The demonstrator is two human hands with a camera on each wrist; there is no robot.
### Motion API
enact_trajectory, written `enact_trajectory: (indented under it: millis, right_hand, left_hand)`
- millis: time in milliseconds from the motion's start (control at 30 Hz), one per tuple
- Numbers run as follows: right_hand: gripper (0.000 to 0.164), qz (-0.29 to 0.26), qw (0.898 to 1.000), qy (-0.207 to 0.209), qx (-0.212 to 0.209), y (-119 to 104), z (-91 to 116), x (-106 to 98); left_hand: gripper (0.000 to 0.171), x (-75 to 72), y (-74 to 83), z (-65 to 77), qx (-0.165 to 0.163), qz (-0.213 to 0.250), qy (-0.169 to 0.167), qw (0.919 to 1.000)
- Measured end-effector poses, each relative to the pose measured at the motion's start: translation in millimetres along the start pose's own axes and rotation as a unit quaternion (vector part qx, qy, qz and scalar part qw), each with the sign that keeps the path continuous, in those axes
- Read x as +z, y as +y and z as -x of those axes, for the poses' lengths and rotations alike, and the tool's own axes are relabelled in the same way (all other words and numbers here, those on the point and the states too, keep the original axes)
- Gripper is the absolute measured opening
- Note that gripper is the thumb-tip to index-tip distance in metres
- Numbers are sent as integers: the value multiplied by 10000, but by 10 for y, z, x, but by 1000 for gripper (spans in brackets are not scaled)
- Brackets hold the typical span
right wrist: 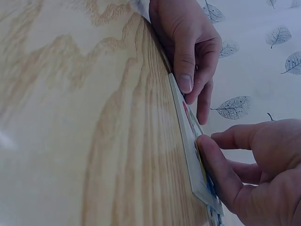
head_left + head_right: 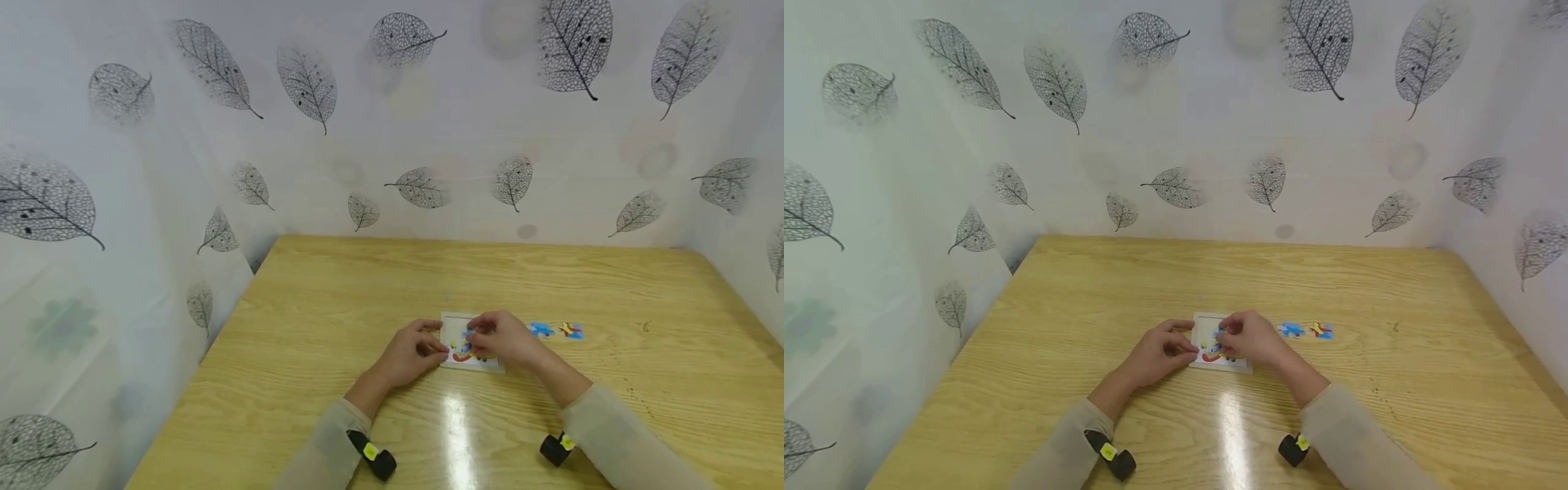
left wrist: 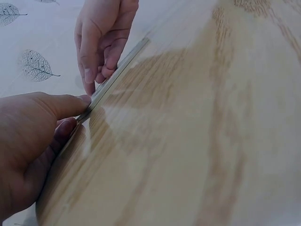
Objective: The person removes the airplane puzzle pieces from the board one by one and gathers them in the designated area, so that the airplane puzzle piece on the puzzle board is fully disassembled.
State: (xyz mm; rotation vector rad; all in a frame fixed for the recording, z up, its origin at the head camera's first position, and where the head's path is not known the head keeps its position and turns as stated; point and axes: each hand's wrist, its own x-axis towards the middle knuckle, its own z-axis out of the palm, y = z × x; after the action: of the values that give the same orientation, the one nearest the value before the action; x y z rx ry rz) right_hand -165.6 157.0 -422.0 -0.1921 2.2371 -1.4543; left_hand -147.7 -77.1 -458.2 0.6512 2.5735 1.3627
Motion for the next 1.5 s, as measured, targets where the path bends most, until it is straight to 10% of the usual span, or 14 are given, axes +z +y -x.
enact_trajectory:
  millis: [633, 1167, 1500]
  right_hand:
    - [36, -370, 9973, 456, -433, 232, 353, -265]
    - [42, -456, 9927, 1108, 125, 636, 694, -722]
    - [39, 1384, 9750, 1724, 215, 587, 710, -672]
  left_hand:
    - [8, 53, -1, 24, -15, -33, 94, 9999]
    - [8, 43, 16, 22, -8, -34, 129, 9999]
    - [8, 53, -4, 19, 5, -71, 119, 9999]
